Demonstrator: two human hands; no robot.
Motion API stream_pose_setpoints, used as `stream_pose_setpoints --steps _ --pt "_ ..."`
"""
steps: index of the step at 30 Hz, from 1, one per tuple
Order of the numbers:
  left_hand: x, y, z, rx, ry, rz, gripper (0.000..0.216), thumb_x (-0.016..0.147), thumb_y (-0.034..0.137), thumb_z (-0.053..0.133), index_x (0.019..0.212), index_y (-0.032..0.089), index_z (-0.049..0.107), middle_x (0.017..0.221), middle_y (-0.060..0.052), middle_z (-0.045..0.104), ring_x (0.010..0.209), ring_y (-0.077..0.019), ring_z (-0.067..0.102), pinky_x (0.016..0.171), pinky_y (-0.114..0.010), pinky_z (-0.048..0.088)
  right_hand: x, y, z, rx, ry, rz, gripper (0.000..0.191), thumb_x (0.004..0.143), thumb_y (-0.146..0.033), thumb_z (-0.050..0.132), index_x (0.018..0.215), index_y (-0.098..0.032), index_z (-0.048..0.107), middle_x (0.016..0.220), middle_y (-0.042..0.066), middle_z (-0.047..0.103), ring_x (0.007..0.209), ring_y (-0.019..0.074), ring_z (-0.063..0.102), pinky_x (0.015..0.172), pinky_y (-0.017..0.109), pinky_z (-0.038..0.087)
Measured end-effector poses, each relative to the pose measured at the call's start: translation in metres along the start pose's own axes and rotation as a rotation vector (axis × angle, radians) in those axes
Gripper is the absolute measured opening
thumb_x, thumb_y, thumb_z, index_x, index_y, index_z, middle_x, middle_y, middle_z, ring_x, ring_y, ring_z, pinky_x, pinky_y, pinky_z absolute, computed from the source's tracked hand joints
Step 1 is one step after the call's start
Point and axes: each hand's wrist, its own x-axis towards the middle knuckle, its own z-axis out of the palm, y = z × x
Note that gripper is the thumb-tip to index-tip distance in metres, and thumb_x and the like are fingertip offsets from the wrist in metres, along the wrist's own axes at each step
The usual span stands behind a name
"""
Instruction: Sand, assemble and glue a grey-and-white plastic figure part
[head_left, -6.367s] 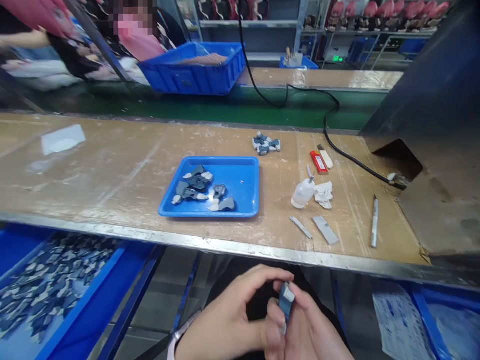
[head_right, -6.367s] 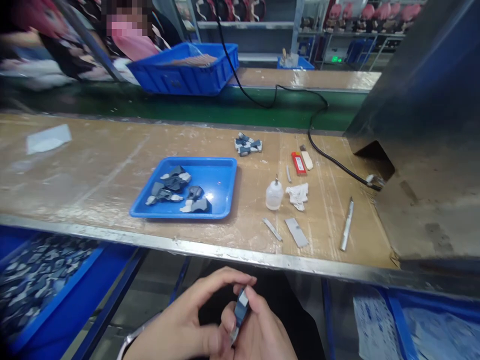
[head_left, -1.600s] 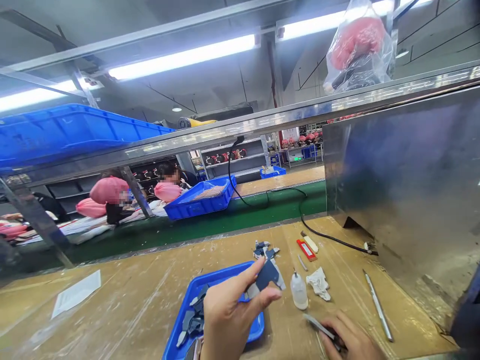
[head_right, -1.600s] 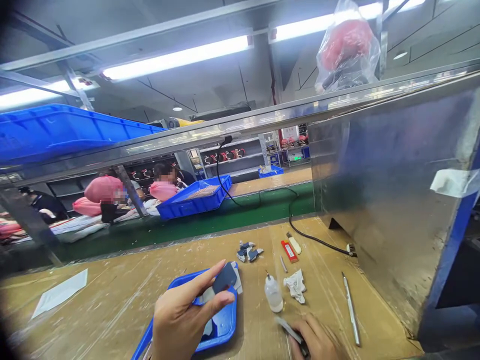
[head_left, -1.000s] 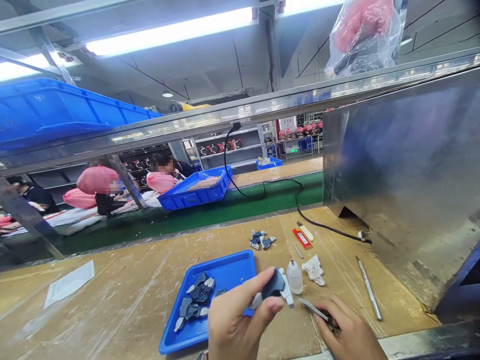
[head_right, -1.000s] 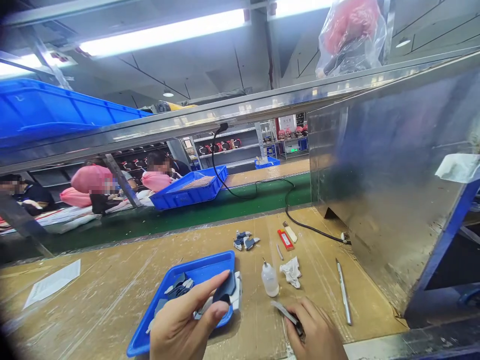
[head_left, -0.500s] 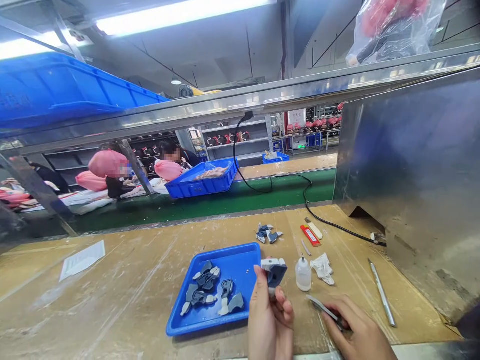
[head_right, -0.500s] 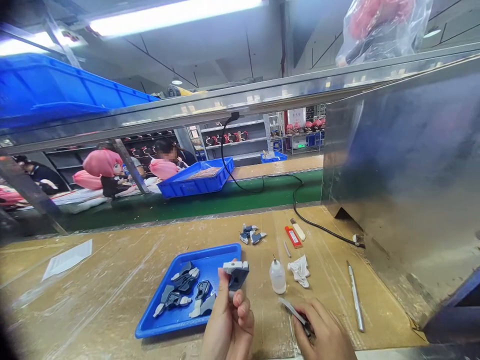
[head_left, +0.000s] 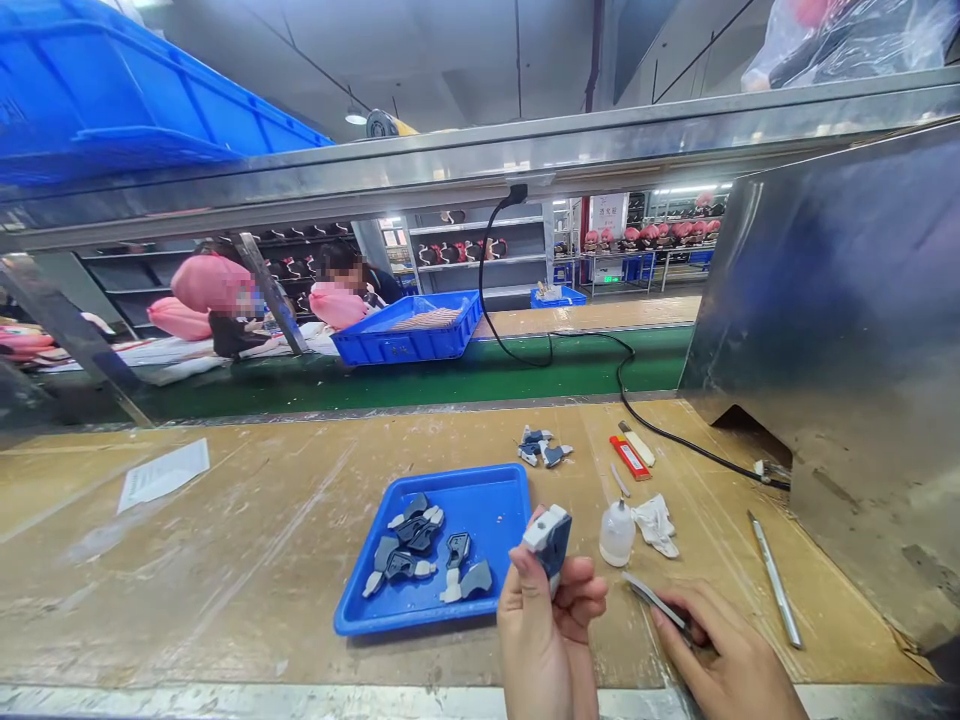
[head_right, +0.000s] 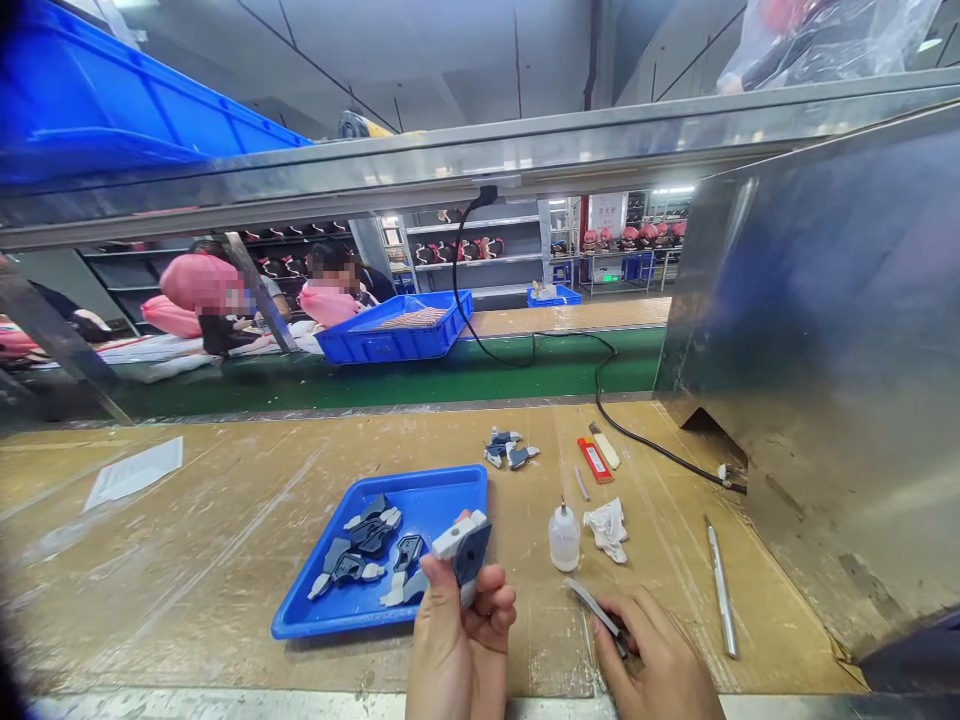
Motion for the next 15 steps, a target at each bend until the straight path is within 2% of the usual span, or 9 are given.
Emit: stream_pose_setpoints --steps 5,9,11,15 --pt "-0.008 0.004 -0.003 0.099 0.004 0.100 0.071 0.055 0.063 0.088 0.106 0.016 0.073 0.067 -0.007 0.074 0.056 -0.0193 0.072 0.050 -0.019 0.057 0.000 0.001 0.000 -0.010 0.010 -0.011 0.016 0.096 -0.035 0.057 0.102 -0.025 0.067 0.086 0.001 0.070 0.064 0.0124 0.066 0.060 0.019 0.055" --pt "-0.014 0.008 0.001 0.227 0.025 0.153 0.101 0.055 0.065 0.087 0.137 0.014 0.057 0.083 -0.014 0.077 0.065 -0.0208 0.074 0.056 -0.019 0.058 -0.001 0.000 -0.002 -0.028 0.008 0.008 0.018 0.096 -0.037 0.056 0.100 -0.024 0.068 0.085 0.002 0.069 0.063 0.0130 0.065 0.059 0.020 0.055" --pt "-0.018 0.009 0.004 0.285 0.042 0.212 0.110 0.057 0.065 0.086 0.145 0.011 0.048 0.077 -0.013 0.077 0.063 -0.0209 0.074 0.057 -0.019 0.059 0.000 0.000 -0.003 -0.041 0.011 0.013 0.018 0.096 -0.037 0.056 0.099 -0.024 0.068 0.084 0.002 0.069 0.063 0.0132 0.064 0.059 0.021 0.055" --pt "-0.027 0.010 0.007 0.335 0.066 0.284 0.110 0.066 0.062 0.084 0.150 0.008 0.038 0.063 -0.008 0.074 0.058 -0.0206 0.073 0.056 -0.021 0.059 0.001 0.001 -0.003 -0.065 0.026 -0.007 0.018 0.095 -0.037 0.057 0.098 -0.023 0.068 0.082 0.002 0.068 0.061 0.0136 0.063 0.057 0.022 0.054"
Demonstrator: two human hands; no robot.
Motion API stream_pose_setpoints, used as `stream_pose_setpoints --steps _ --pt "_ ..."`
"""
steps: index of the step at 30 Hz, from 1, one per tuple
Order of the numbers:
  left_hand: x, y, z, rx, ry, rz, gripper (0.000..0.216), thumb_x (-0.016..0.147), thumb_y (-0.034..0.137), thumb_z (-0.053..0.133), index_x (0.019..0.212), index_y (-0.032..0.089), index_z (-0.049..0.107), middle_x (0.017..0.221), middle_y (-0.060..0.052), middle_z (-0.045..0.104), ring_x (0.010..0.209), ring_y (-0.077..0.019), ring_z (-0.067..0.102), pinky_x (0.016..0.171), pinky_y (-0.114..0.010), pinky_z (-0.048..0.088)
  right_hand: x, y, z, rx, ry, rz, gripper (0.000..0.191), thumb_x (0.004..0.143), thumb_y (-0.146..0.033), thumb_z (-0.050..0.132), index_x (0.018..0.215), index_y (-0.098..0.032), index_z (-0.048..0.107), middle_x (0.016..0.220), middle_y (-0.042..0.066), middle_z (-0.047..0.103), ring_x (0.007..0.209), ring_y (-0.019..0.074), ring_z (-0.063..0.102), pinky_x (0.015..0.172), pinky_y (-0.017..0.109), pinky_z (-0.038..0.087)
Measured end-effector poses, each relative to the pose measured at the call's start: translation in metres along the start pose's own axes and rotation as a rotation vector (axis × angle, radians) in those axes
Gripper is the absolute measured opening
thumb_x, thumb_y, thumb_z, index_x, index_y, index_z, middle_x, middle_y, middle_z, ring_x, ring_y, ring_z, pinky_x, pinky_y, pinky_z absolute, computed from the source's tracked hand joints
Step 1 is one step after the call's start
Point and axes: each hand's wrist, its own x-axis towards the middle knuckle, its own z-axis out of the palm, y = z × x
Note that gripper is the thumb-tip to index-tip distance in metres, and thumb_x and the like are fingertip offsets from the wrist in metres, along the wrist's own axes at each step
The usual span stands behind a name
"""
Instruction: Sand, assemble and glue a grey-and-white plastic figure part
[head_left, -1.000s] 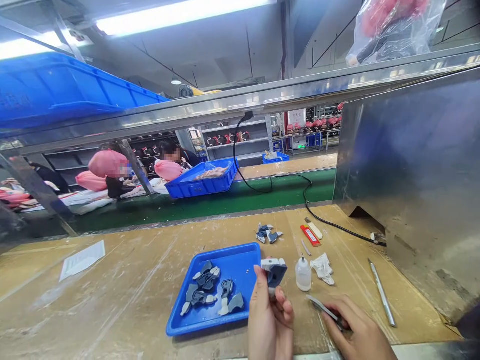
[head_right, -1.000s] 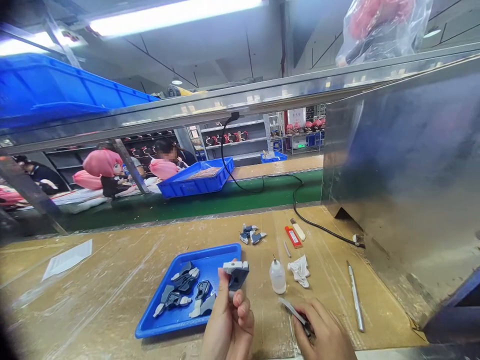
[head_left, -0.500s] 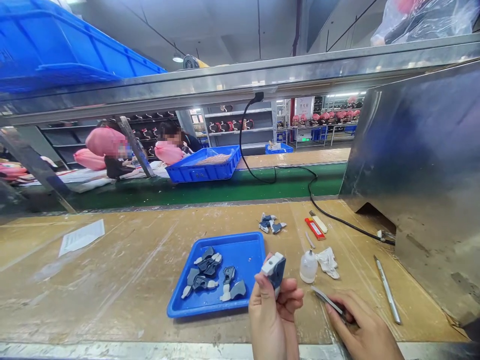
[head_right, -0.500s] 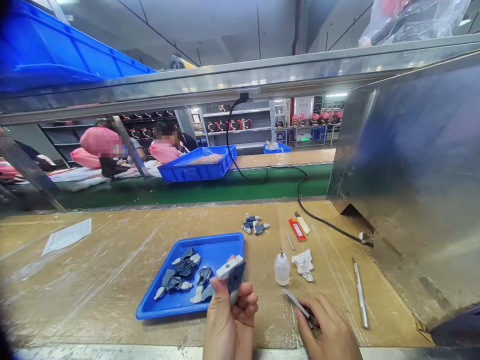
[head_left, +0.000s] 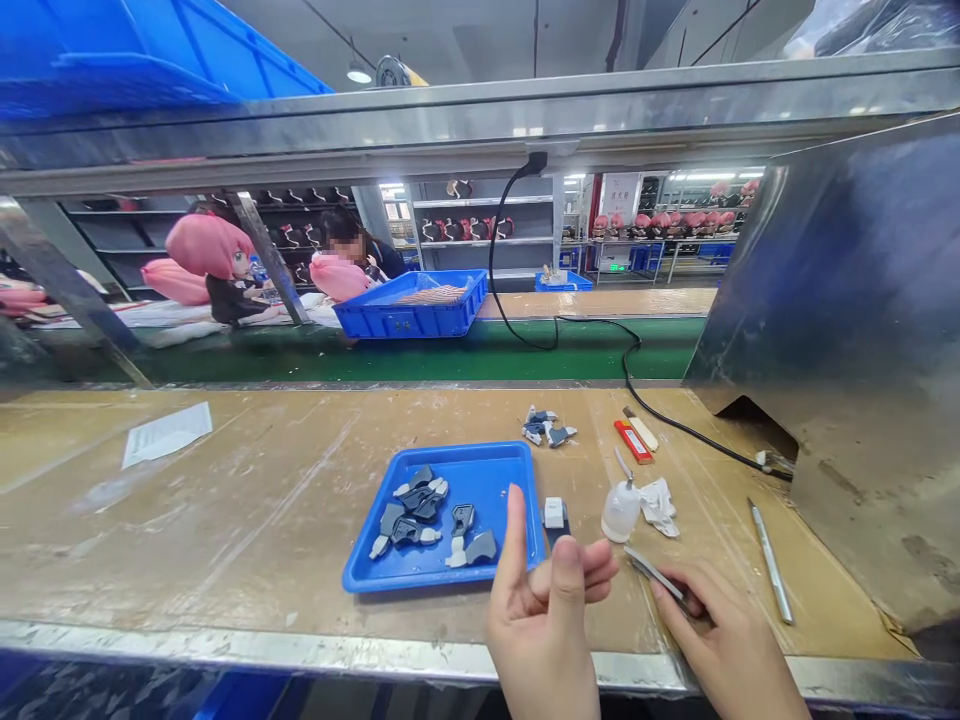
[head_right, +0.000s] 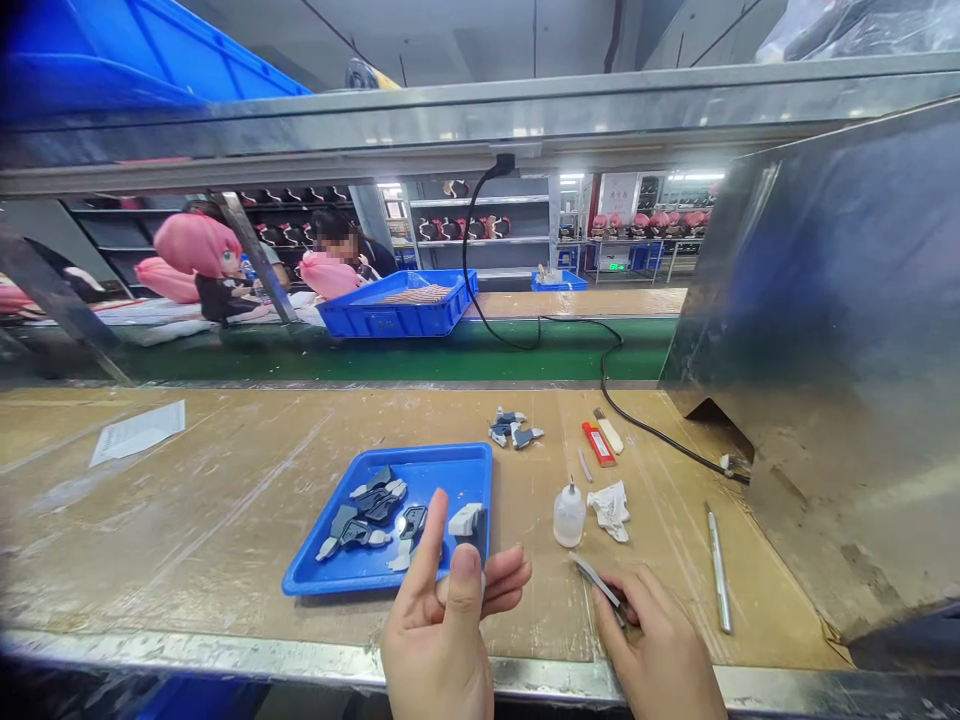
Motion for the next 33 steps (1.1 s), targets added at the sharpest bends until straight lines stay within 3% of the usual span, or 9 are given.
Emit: stream_pose_setpoints --steps 8,13,18,21,24,26,27,30,33 --pt "-0.003 -0.001 -0.008 0.044 -0.039 0.050 0.109 0.063 0.067 0.083 0.146 0.008 0.045 0.062 -0.006 0.073 0.060 -0.0251 0.073 0.061 -0.032 0.064 -0.004 0.003 0.001 -0.002 -0.001 -0.015 0.014 0.096 -0.035 0.057 0.102 -0.025 0.065 0.084 0.000 0.067 0.061 0.0119 0.062 0.059 0.021 0.053" --pt "-0.004 -0.002 -0.011 0.090 -0.058 0.062 0.109 0.059 0.068 0.085 0.144 0.009 0.049 0.061 -0.004 0.072 0.062 -0.0246 0.073 0.064 -0.031 0.064 -0.004 0.005 0.000 0.006 -0.009 -0.002 0.014 0.095 -0.036 0.058 0.102 -0.025 0.065 0.082 -0.001 0.066 0.061 0.0123 0.062 0.059 0.022 0.053" --pt "0.005 -0.001 -0.021 0.252 -0.122 0.085 0.084 0.067 0.062 0.082 0.133 0.015 0.062 0.059 -0.002 0.071 0.064 -0.0216 0.073 0.071 -0.026 0.060 -0.003 0.002 0.002 0.027 -0.003 0.005 0.016 0.095 -0.037 0.058 0.100 -0.024 0.066 0.081 0.000 0.065 0.060 0.0127 0.061 0.058 0.023 0.052" --pt "0.036 0.008 -0.036 0.510 -0.278 0.117 0.068 0.078 0.057 0.073 0.130 0.015 0.061 0.060 0.000 0.070 0.067 -0.0223 0.073 0.070 -0.028 0.058 -0.004 -0.003 0.005 0.047 0.002 0.066 0.018 0.097 -0.037 0.053 0.099 -0.025 0.066 0.083 0.001 0.064 0.063 0.0145 0.061 0.061 0.025 0.052" --pt "0.082 0.027 -0.041 1.134 -0.488 0.261 0.046 0.088 0.046 0.064 0.124 0.017 0.064 0.053 0.002 0.064 0.060 -0.0225 0.070 0.060 -0.028 0.053 -0.002 -0.006 0.007 0.066 -0.005 0.115 0.019 0.098 -0.037 0.050 0.096 -0.025 0.066 0.084 0.001 0.064 0.066 0.0157 0.062 0.064 0.027 0.051" --pt "0.109 0.039 -0.030 1.560 -0.586 0.471 0.036 0.092 0.039 0.061 0.123 0.020 0.064 0.061 0.001 0.068 0.065 -0.0230 0.070 0.062 -0.029 0.051 0.000 -0.007 0.007 0.086 -0.036 0.102 0.017 0.097 -0.035 0.052 0.096 -0.026 0.067 0.085 0.000 0.065 0.066 0.0151 0.063 0.063 0.025 0.051" --pt "0.120 0.043 -0.020 1.650 -0.612 0.545 0.035 0.093 0.036 0.061 0.124 0.021 0.063 0.068 -0.001 0.071 0.073 -0.0248 0.071 0.065 -0.031 0.050 0.001 -0.007 0.006 0.096 -0.055 0.096 0.017 0.097 -0.034 0.052 0.096 -0.027 0.067 0.085 0.000 0.065 0.067 0.0149 0.064 0.063 0.025 0.051" --pt "0.144 0.040 0.014 1.773 -0.682 0.684 0.036 0.094 0.032 0.060 0.127 0.018 0.061 0.089 -0.008 0.074 0.092 -0.0292 0.070 0.078 -0.037 0.051 0.002 -0.008 0.006 0.106 -0.054 0.124 0.019 0.098 -0.034 0.050 0.095 -0.027 0.067 0.085 0.001 0.065 0.070 0.0166 0.065 0.064 0.027 0.051" --pt "0.161 0.019 0.041 1.882 -0.837 0.734 0.033 0.094 0.033 0.063 0.123 0.018 0.063 0.101 -0.009 0.072 0.097 -0.0267 0.068 0.088 -0.043 0.051 0.001 -0.010 0.013 0.110 0.017 0.144 0.024 0.098 -0.036 0.046 0.092 -0.026 0.067 0.083 0.002 0.064 0.069 0.0188 0.064 0.064 0.029 0.049"
